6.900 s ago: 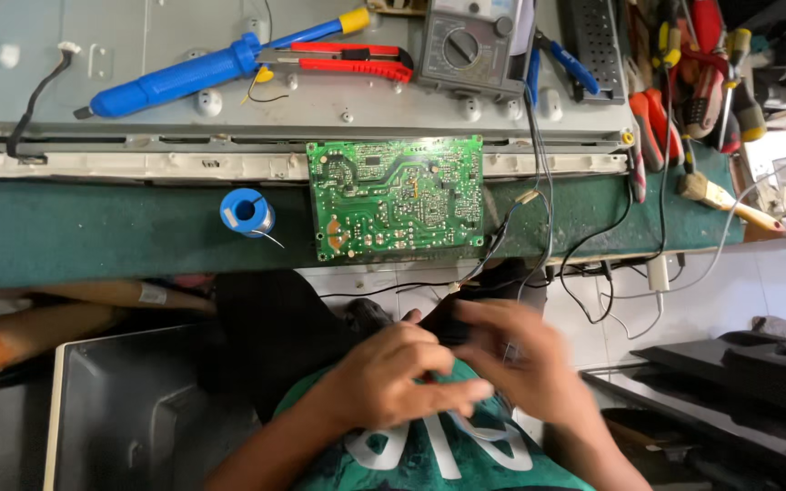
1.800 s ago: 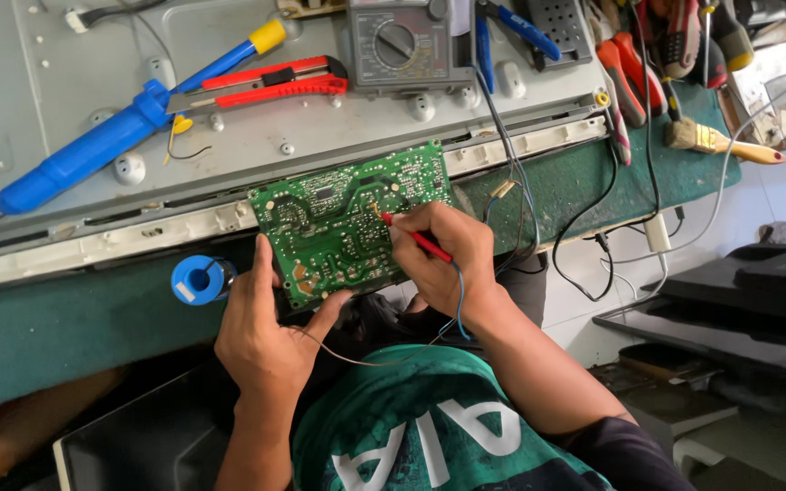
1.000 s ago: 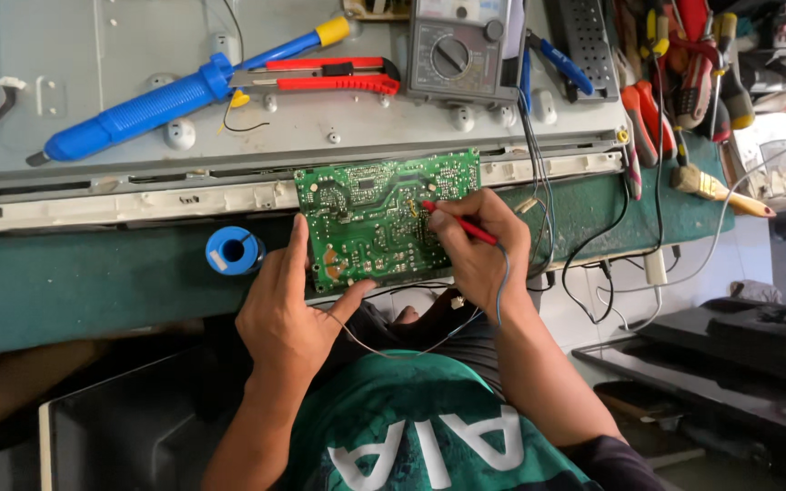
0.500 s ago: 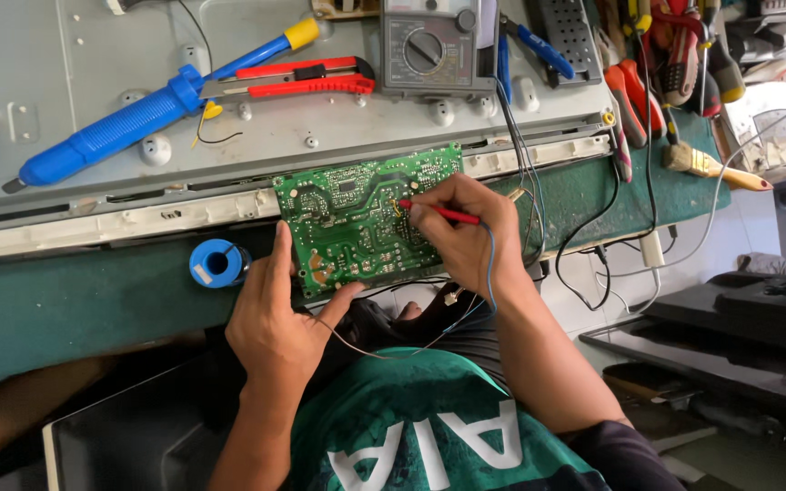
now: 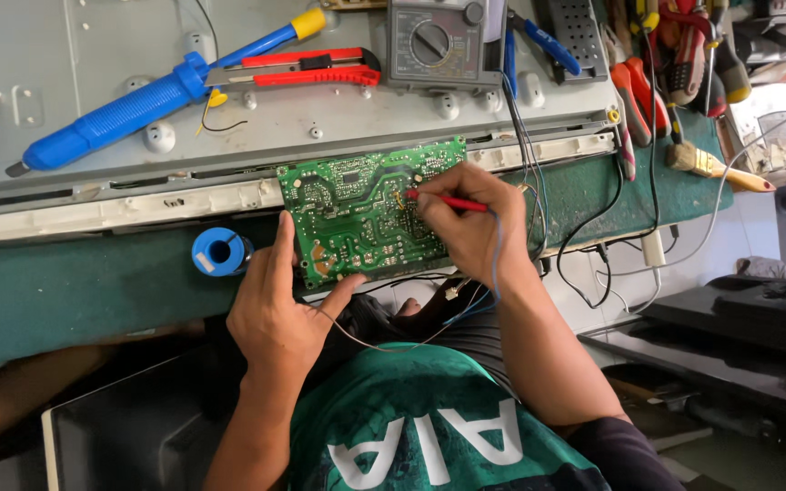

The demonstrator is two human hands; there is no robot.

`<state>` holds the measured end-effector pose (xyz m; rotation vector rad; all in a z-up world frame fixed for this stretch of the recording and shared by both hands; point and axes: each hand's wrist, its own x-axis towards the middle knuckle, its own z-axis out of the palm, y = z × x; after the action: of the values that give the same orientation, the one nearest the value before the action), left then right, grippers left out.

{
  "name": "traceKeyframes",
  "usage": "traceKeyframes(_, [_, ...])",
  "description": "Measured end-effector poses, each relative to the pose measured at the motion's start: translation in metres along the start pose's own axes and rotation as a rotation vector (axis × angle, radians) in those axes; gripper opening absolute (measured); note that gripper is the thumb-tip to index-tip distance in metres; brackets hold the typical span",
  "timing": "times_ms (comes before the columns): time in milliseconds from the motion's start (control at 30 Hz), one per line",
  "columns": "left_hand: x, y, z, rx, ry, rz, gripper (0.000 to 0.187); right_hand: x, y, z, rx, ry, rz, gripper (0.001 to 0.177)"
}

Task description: The person uses a multimeter to test various points on a green circuit board. They then flip the board over to inspect the other side before using a soldering iron and solder wire to work on specific components on the board.

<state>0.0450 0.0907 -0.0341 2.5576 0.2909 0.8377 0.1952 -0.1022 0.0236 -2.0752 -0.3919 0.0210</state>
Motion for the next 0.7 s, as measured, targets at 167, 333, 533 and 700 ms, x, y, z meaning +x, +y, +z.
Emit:
traceKeyframes(167, [-0.001, -0.003, 0.002, 0.030, 0.008, -0.006, 0.100, -0.001, -0.005, 0.000, -0.037, 0.027, 0.031, 0.006])
traceKeyframes(333, [-0.002, -0.002, 0.002, 0.025, 0.001, -0.015, 0.100, -0.005, -0.002, 0.003, -0.062, 0.027, 0.024, 0.004])
traceKeyframes(533, [-0.002, -0.003, 0.003, 0.035, 0.003, -0.022, 0.101, -0.007, 0.002, 0.004, -0.024, 0.069, -0.015, 0.006])
traceKeyframes(700, [-0.003, -0.003, 0.004, 0.041, 0.012, -0.017, 0.102, -0.008, 0.003, 0.005, -0.068, 0.037, 0.014, 0.002])
